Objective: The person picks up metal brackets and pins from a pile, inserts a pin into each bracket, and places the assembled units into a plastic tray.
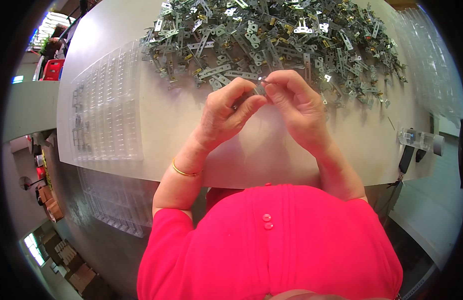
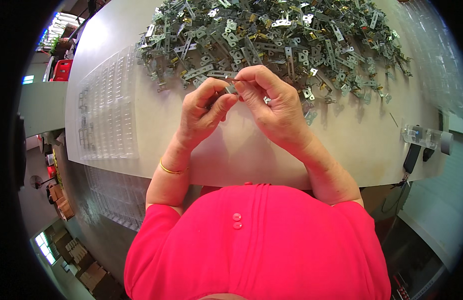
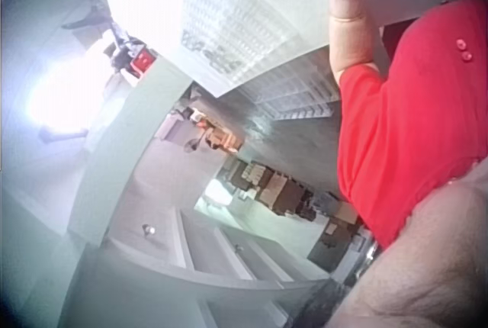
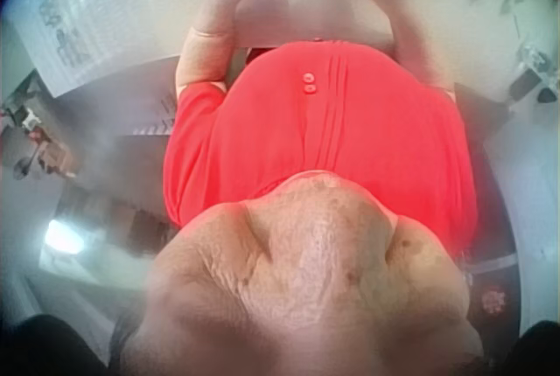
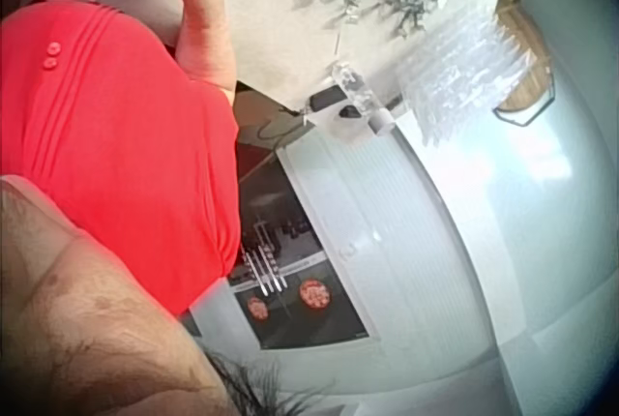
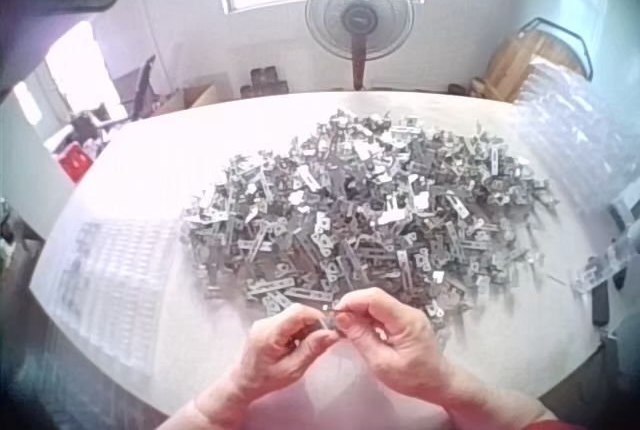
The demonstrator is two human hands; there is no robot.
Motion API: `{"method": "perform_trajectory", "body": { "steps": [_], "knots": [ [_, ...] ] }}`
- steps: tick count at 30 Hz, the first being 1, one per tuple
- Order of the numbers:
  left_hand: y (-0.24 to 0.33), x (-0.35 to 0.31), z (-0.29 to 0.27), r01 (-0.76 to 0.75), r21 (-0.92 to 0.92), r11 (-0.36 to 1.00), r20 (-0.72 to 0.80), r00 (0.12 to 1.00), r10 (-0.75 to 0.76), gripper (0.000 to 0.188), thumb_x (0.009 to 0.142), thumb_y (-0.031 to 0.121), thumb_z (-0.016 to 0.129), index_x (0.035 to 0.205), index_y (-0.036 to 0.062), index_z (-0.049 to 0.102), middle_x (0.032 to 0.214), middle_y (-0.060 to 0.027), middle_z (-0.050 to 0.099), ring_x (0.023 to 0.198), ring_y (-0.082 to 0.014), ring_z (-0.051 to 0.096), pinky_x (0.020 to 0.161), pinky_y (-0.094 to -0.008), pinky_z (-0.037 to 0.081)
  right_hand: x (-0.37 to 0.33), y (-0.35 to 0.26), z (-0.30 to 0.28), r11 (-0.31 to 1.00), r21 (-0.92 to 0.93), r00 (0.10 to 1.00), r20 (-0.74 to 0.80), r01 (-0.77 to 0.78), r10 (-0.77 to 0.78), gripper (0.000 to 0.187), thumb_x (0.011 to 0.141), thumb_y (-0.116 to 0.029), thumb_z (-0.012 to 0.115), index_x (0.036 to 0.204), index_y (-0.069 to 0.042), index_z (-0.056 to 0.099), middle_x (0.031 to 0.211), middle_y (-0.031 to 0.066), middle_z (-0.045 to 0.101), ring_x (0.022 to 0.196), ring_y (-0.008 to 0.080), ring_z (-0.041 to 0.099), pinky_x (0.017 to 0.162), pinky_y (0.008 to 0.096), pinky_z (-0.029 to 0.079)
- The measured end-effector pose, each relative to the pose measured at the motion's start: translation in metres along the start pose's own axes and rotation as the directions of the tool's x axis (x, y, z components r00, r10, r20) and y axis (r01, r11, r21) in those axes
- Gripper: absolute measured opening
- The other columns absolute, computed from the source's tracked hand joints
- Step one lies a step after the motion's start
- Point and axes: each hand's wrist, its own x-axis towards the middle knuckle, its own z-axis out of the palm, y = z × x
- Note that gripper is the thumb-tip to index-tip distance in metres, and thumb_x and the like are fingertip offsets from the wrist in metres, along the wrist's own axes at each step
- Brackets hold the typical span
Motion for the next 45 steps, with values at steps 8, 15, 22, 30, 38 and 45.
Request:
{"method": "perform_trajectory", "body": {
  "steps": [8, 15, 22, 30, 38, 45],
  "knots": [
    [0.001, 0.001, 0.001, 0.012, -0.265, 0.964, 0.037, 0.999, -0.002, 0.039, 0.107, 0.033, 0.053, 0.124, -0.002, 0.06, 0.096, -0.0105, 0.072, 0.084, -0.0154, 0.07, 0.074, -0.0268, 0.05, 0.002, -0.002, -0.002, 0.999, -0.034, 0.995, -0.099, -0.001, -0.003, 0.009, 0.101, -0.005, 0.062, 0.11, -0.004, 0.062, 0.094, 0.0004, 0.067, 0.084, 0.0071, 0.064, 0.074, 0.0234, 0.055],
    [0.013, 0.003, -0.015, 0.364, -0.487, 0.794, 0.377, 0.908, -0.184, 0.046, 0.104, 0.029, 0.056, 0.138, -0.0012, 0.052, 0.103, -0.0174, 0.073, 0.086, -0.0219, 0.071, 0.074, -0.0285, 0.049, 0.003, -0.002, -0.004, 0.999, 0.025, 0.99, -0.141, -0.026, 0.029, 0.01, 0.102, -0.006, 0.061, 0.111, -0.004, 0.063, 0.101, -0.0005, 0.065, 0.086, 0.0062, 0.061, 0.076, 0.0227, 0.054],
    [0.0, 0.004, -0.011, 0.247, -0.654, 0.715, 0.305, 0.951, -0.049, 0.047, 0.104, 0.019, 0.056, 0.146, 0.0015, 0.045, 0.111, -0.0206, 0.07, 0.091, -0.0245, 0.07, 0.081, -0.035, 0.053, 0.008, 0.001, -0.011, 0.905, -0.341, 0.917, -0.209, 0.256, -0.339, 0.013, 0.095, -0.001, 0.069, 0.108, -0.004, 0.069, 0.092, 0.0034, 0.066, 0.077, 0.0097, 0.061, 0.067, 0.0248, 0.05],
    [-0.01, 0.008, -0.01, 0.103, -0.764, 0.637, 0.104, 0.994, -0.036, 0.043, 0.099, 0.01, 0.065, 0.14, 0.0048, 0.051, 0.107, -0.0108, 0.069, 0.092, -0.0184, 0.066, 0.088, -0.0352, 0.053, 0.0, -0.016, 0.002, 0.856, -0.439, 0.952, -0.005, 0.274, -0.307, 0.017, 0.088, 0.002, 0.072, 0.104, -0.004, 0.07, 0.086, 0.0063, 0.066, 0.068, 0.0176, 0.064, 0.057, 0.0297, 0.052],
    [-0.009, 0.008, -0.009, 0.101, -0.672, 0.734, 0.101, 0.994, -0.044, 0.044, 0.093, -0.003, 0.069, 0.134, 0.0059, 0.055, 0.111, -0.0023, 0.059, 0.103, -0.0099, 0.057, 0.091, -0.0282, 0.054, -0.001, -0.017, 0.002, 0.746, -0.573, 0.929, 0.08, 0.339, -0.361, 0.016, 0.086, 0.002, 0.071, 0.1, -0.005, 0.067, 0.082, 0.0085, 0.065, 0.067, 0.025, 0.063, 0.057, 0.0346, 0.051],
    [-0.005, 0.006, -0.004, 0.053, -0.611, 0.79, 0.067, 0.998, -0.016, 0.042, 0.091, -0.008, 0.069, 0.13, 0.004, 0.058, 0.109, -0.0001, 0.057, 0.101, -0.0068, 0.055, 0.091, -0.0247, 0.053, 0.0, -0.012, 0.006, 0.709, -0.598, 0.9, 0.048, 0.374, -0.434, 0.014, 0.085, 0.002, 0.07, 0.094, -0.006, 0.064, 0.078, 0.0094, 0.063, 0.068, 0.0293, 0.064, 0.057, 0.0379, 0.049]
  ]
}}
